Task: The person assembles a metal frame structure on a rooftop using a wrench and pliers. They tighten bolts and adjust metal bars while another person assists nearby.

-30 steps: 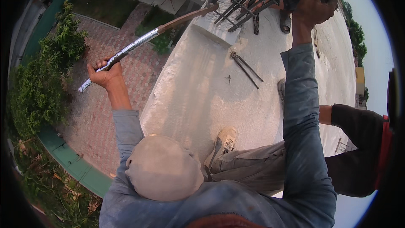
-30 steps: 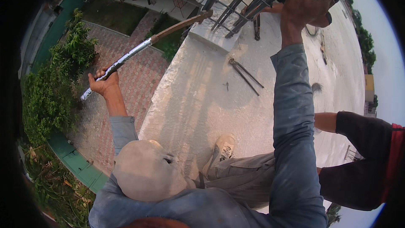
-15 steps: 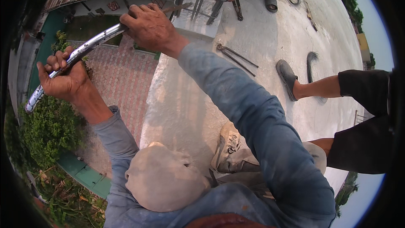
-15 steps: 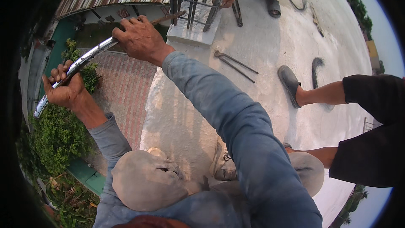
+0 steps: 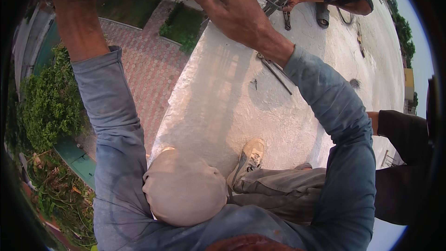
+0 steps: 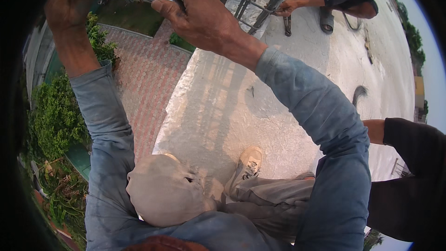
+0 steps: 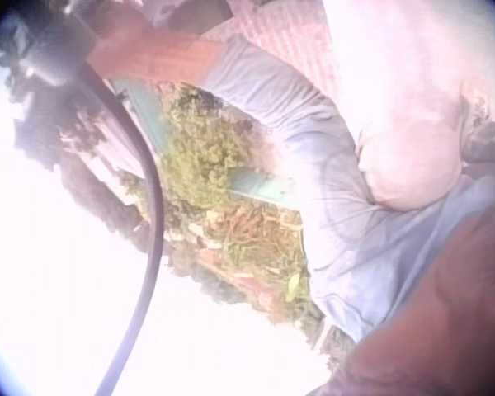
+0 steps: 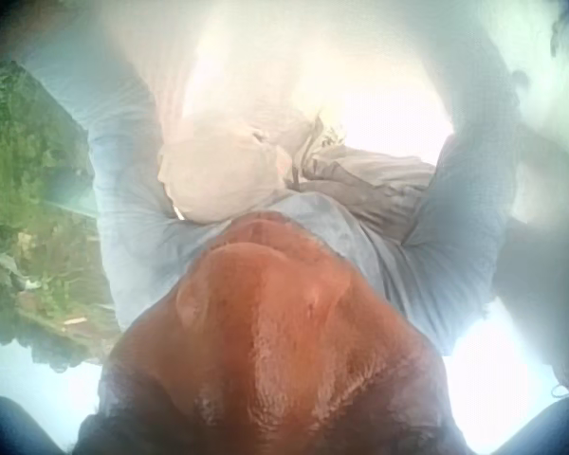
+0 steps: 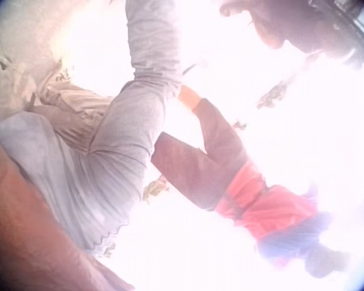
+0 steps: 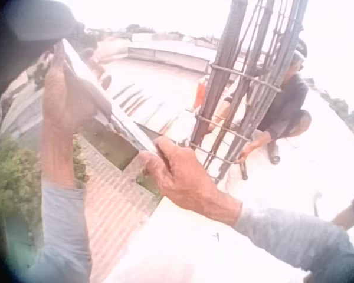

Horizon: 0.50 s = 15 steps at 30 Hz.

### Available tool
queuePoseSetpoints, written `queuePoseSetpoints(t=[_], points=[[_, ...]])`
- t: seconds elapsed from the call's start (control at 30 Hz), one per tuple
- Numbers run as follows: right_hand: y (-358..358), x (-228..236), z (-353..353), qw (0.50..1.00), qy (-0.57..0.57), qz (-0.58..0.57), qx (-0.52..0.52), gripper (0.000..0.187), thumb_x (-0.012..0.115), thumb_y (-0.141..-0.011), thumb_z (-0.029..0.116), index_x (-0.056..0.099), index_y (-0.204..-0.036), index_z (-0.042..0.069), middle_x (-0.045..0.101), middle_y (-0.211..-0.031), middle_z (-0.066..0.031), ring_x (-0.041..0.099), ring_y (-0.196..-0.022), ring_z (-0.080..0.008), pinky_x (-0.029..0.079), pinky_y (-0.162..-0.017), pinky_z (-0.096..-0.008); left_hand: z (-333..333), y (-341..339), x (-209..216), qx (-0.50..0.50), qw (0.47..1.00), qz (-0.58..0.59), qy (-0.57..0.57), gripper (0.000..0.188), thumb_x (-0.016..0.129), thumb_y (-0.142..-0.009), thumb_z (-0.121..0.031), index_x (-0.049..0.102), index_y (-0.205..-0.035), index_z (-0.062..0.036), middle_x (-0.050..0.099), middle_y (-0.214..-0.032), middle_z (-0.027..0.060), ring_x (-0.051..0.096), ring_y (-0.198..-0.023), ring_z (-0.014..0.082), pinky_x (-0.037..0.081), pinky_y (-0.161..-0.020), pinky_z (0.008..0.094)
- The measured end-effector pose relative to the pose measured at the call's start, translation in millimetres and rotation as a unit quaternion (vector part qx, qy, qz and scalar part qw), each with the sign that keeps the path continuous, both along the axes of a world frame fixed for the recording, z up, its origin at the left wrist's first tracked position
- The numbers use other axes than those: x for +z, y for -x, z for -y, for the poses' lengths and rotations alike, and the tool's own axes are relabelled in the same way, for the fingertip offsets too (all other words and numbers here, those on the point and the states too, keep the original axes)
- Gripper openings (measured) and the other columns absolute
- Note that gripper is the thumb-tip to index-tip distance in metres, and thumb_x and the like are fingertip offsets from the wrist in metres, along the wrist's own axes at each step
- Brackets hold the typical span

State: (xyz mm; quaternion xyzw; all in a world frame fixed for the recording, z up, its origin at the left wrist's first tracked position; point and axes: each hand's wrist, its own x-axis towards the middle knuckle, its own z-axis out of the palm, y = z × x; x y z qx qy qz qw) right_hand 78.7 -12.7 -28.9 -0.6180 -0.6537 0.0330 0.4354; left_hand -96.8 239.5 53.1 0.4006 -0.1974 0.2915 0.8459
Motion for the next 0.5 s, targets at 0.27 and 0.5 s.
queuePoseSetpoints(t=[0.27,0.5], points=[[37,-81,214,0.869,0.283,-0.311,-0.261,0.045,0.050,-0.112,0.041,0.049,-0.084,0.005,0.041,-0.066,0.0022,0.037,-0.062,-0.0076,0.031,-0.050,-0.0325,111,-105,-280,0.246,0.877,-0.409,-0.060,0.059,0.045,-0.111,-0.053,0.064,-0.137,-0.0037,0.068,-0.130,0.0110,0.061,-0.122,0.0226,0.046,-0.105,0.0406],[54,-159,259,0.868,0.248,-0.289,-0.319,0.042,0.051,-0.112,0.045,0.050,-0.087,0.010,0.043,-0.064,0.0061,0.038,-0.055,-0.0045,0.033,-0.048,-0.0248,100,-188,-303,0.220,0.883,-0.392,-0.133,0.061,0.046,-0.111,-0.052,0.059,-0.146,-0.0041,0.062,-0.144,0.0099,0.050,-0.140,0.0217,0.033,-0.120,0.0350]])
